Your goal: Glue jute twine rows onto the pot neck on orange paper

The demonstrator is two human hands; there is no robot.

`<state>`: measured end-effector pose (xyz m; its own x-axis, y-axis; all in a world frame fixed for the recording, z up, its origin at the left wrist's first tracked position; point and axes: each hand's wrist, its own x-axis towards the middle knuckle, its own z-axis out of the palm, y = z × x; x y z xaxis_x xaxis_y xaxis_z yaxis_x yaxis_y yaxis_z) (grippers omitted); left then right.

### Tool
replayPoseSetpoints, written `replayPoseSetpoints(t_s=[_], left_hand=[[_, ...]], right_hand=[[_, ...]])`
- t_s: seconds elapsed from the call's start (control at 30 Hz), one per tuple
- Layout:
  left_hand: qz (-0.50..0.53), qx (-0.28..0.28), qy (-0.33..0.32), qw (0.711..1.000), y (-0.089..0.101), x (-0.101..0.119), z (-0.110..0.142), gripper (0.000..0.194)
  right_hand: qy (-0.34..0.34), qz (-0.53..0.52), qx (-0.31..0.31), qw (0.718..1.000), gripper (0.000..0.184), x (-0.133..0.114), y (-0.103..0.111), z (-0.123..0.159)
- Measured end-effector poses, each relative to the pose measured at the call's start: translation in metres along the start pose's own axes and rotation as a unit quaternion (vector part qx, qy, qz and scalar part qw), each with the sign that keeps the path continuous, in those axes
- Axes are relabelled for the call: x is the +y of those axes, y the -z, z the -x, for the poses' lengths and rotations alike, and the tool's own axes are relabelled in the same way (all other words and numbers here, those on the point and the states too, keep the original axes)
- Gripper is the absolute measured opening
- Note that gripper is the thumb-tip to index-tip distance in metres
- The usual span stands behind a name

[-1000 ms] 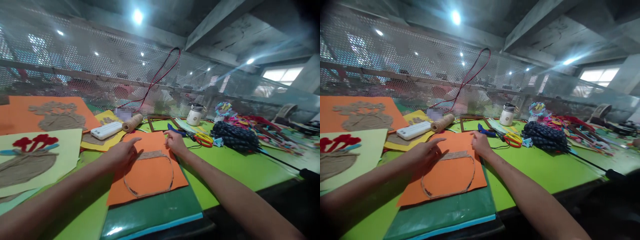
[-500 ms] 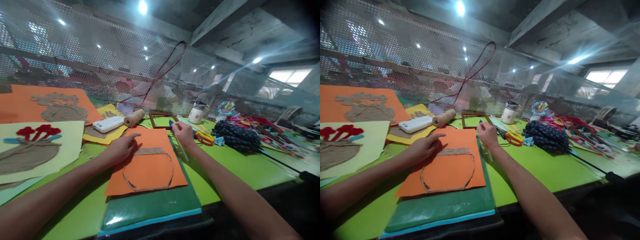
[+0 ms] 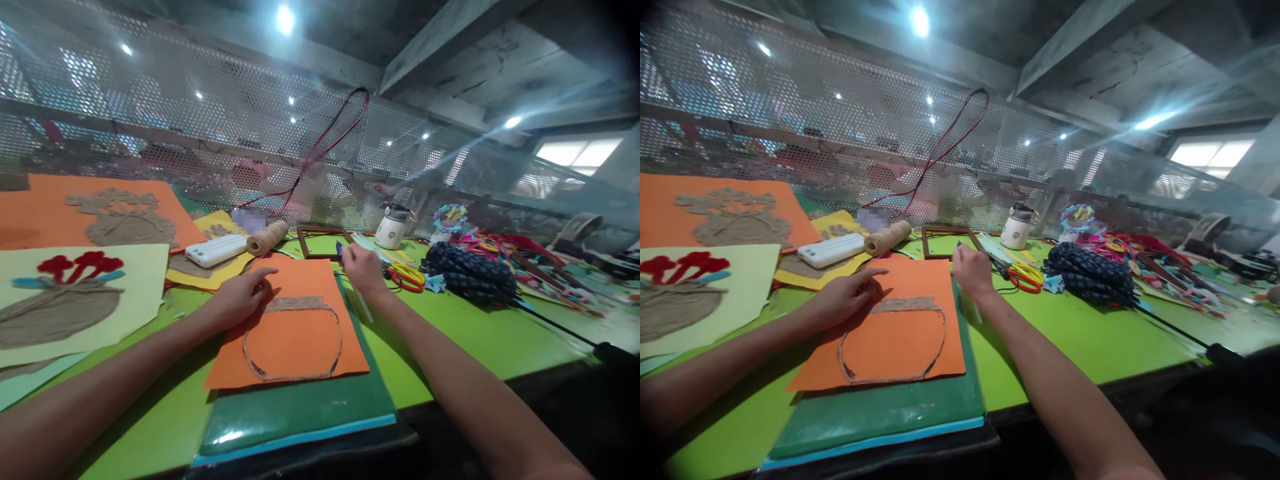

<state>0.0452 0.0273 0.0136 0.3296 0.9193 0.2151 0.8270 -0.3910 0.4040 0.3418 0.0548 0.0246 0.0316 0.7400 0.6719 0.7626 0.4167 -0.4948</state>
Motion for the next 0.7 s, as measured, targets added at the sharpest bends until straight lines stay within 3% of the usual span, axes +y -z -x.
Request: replayPoseSetpoints(t_s=[0.1, 0.17, 0.4, 0.7], left_hand=[[0.004, -0.001, 0.0, 1.0, 0.0, 0.0, 0.0, 0.064], [0.003, -0.002, 0.002, 1.0, 0.001, 0.001, 0.0, 0.065], [0.009, 0.001, 0.006, 1.0, 0.0, -0.001, 0.001, 0.063], [0.008, 0.004, 0.009, 1.0, 0.002, 0.004, 0.001, 0.059]], right_hand=[[-0.012, 0.004, 0.017, 1.0, 0.025, 0.011, 0.015, -0.005], [0.0, -0.012, -0.005, 1.0, 0.027, 0.01, 0.015, -0.002], [0.063, -0.076, -0.13, 0.987, 0.019, -0.004, -0.005, 0.007], [0.076, -0.038, -0.252, 0.964, 0.025, 0.013, -0.045, 0.018]])
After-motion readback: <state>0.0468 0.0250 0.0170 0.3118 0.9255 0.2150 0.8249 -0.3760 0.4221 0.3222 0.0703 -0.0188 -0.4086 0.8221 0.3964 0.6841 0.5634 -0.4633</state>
